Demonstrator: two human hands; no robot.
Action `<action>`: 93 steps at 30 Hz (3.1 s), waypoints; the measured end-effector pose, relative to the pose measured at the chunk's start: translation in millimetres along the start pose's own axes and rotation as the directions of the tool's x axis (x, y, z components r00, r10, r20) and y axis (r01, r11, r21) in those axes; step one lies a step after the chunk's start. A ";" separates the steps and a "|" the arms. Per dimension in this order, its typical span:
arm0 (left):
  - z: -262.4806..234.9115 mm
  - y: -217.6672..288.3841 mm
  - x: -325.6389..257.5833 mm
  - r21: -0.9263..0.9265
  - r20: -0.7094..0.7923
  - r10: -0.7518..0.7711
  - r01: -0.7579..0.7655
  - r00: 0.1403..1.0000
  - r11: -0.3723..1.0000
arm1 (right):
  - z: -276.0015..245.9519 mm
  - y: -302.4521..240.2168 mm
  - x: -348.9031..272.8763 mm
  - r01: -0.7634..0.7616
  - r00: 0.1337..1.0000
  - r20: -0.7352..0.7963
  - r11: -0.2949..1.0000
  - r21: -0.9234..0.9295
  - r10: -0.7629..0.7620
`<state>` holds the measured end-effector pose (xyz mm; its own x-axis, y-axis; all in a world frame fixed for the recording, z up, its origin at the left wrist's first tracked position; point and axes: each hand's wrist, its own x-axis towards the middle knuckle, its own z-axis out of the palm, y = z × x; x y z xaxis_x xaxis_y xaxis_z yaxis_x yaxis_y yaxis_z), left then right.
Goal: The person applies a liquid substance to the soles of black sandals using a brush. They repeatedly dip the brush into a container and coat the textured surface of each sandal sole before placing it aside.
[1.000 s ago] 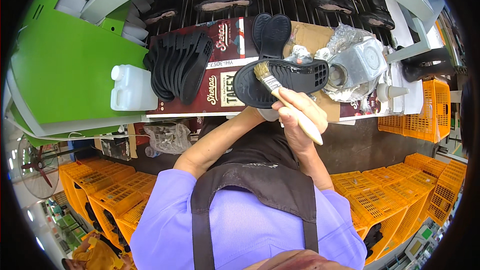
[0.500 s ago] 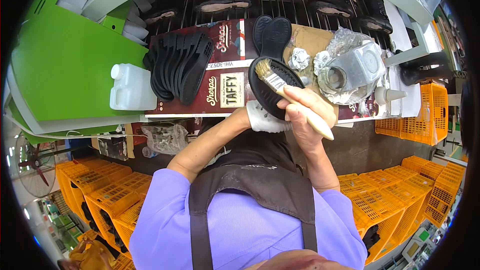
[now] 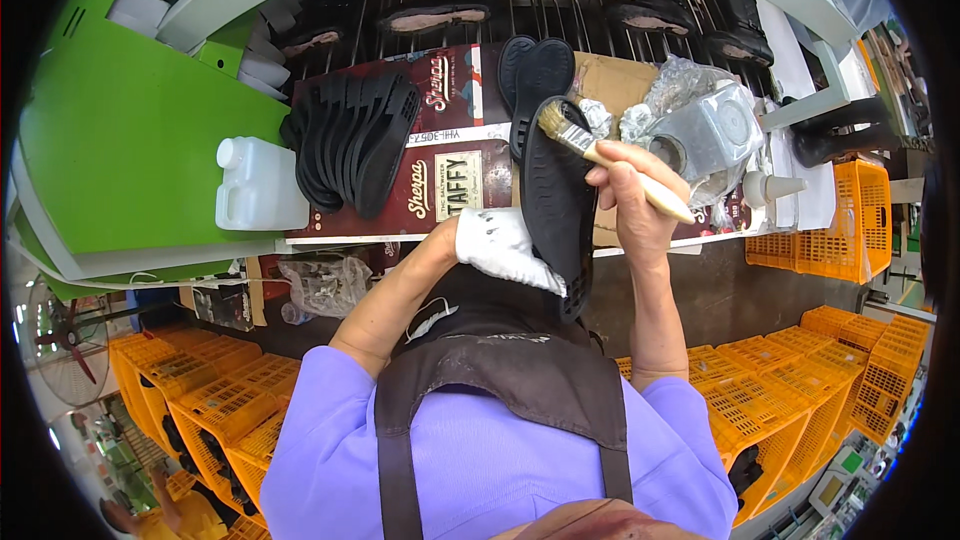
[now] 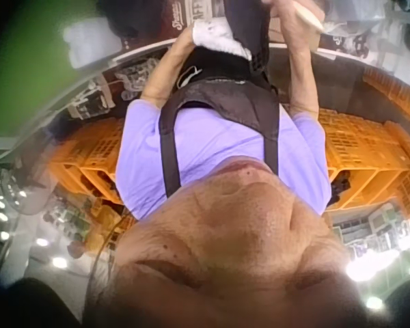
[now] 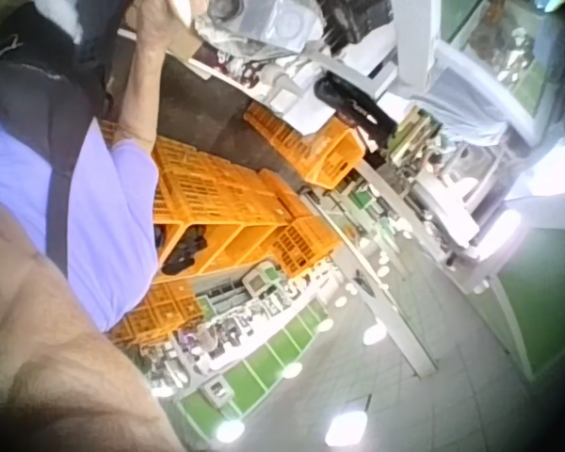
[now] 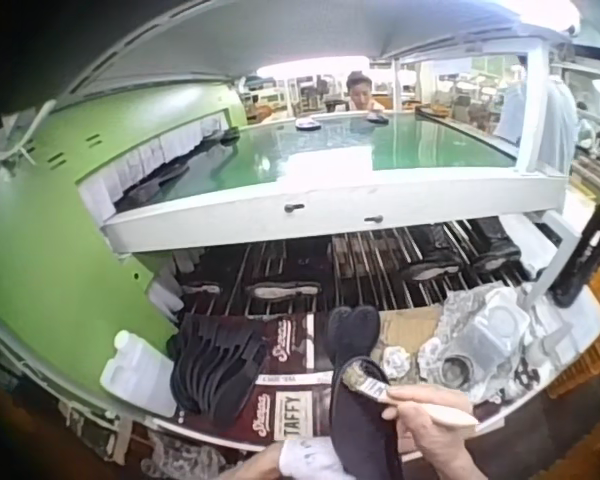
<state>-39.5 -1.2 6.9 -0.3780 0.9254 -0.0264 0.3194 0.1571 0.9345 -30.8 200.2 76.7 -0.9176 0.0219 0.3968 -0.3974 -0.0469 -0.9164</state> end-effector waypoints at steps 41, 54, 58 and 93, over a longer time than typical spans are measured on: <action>19.9 -1.4 -28.4 -0.908 -0.417 -0.097 -0.409 0.903 0.096 | 15.2 -11.5 -29.4 0.003 0.981 0.192 0.997 -0.071 0.011; 20.3 2.3 -22.8 -0.842 -0.534 -0.067 -0.537 0.843 -0.040 | 21.2 -17.1 -37.5 0.065 0.972 0.231 0.994 -0.087 -0.043; 23.0 2.8 -24.5 -0.823 -0.567 -0.105 -0.567 0.817 0.031 | 28.4 -25.2 -39.0 0.123 0.965 0.249 0.984 -0.127 -0.088; 5.9 21.9 -2.7 -0.784 -0.609 -0.281 -0.616 0.742 0.074 | 36.6 -32.7 -39.4 -0.063 0.968 0.233 0.987 -0.145 0.096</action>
<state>-26.4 1.8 25.4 -0.8994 0.4321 -0.0663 -0.4251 -0.8290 0.3634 18.3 164.3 93.0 -0.9266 -0.2162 0.3078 -0.3341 0.0968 -0.9376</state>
